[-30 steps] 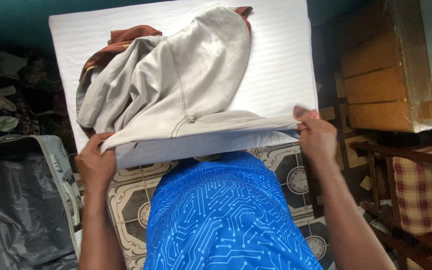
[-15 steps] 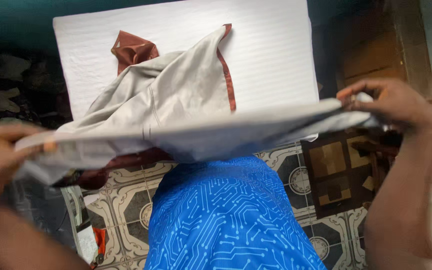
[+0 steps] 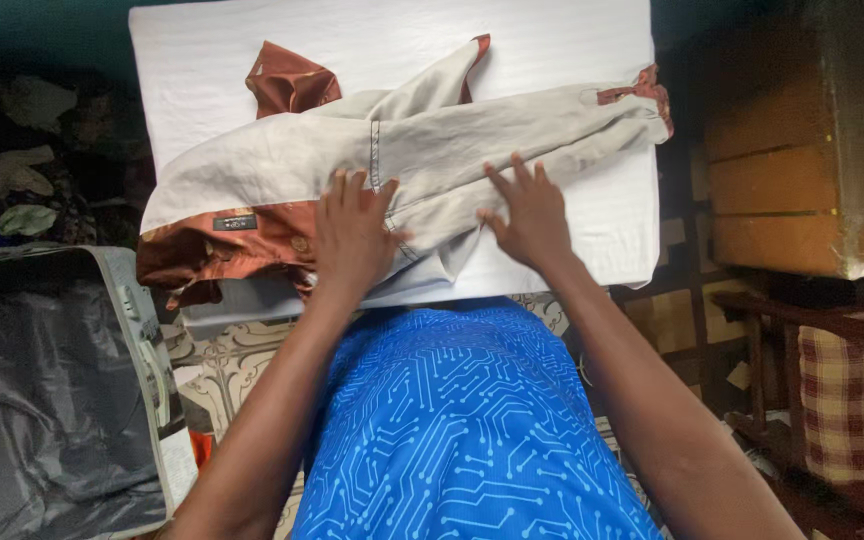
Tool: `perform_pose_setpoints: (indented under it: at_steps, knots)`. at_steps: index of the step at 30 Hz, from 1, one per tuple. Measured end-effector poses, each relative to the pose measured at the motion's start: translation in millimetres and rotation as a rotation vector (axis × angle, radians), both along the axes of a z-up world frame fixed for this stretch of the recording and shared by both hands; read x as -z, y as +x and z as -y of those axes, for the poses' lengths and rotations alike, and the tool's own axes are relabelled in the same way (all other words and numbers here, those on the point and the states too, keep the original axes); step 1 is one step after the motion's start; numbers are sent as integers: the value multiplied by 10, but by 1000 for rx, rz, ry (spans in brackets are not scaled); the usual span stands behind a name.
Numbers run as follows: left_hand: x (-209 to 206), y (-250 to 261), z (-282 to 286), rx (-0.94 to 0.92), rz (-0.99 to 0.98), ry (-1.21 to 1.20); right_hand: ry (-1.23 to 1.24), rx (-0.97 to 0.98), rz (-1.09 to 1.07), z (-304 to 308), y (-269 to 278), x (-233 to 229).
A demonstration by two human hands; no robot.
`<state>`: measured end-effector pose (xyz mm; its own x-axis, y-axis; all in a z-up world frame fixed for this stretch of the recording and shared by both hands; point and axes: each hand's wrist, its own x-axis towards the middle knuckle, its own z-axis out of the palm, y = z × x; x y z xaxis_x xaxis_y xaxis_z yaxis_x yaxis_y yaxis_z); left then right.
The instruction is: The person spreads a patterned brown and white garment on a flat surface, smooths it by hand, and folds it.
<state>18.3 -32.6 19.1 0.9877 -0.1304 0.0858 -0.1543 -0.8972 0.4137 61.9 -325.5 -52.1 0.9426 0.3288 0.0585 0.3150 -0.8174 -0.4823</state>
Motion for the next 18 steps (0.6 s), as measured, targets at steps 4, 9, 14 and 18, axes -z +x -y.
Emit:
perform_pose_setpoints:
  at_steps: [4, 9, 14, 18]
  knots:
    - [110, -71, -91, -94, -306, 312, -469, -15, -404, -77, -92, -62]
    - [208, -54, -308, -188, -542, 345, -600, -5, -497, 105, -56, -98]
    - [196, -26, -274, -171, -656, 404, -553, 5, -521, 102, -78, -90]
    - [191, 10, -284, -155, -654, 400, -532, 4, -480, 66, -87, -169]
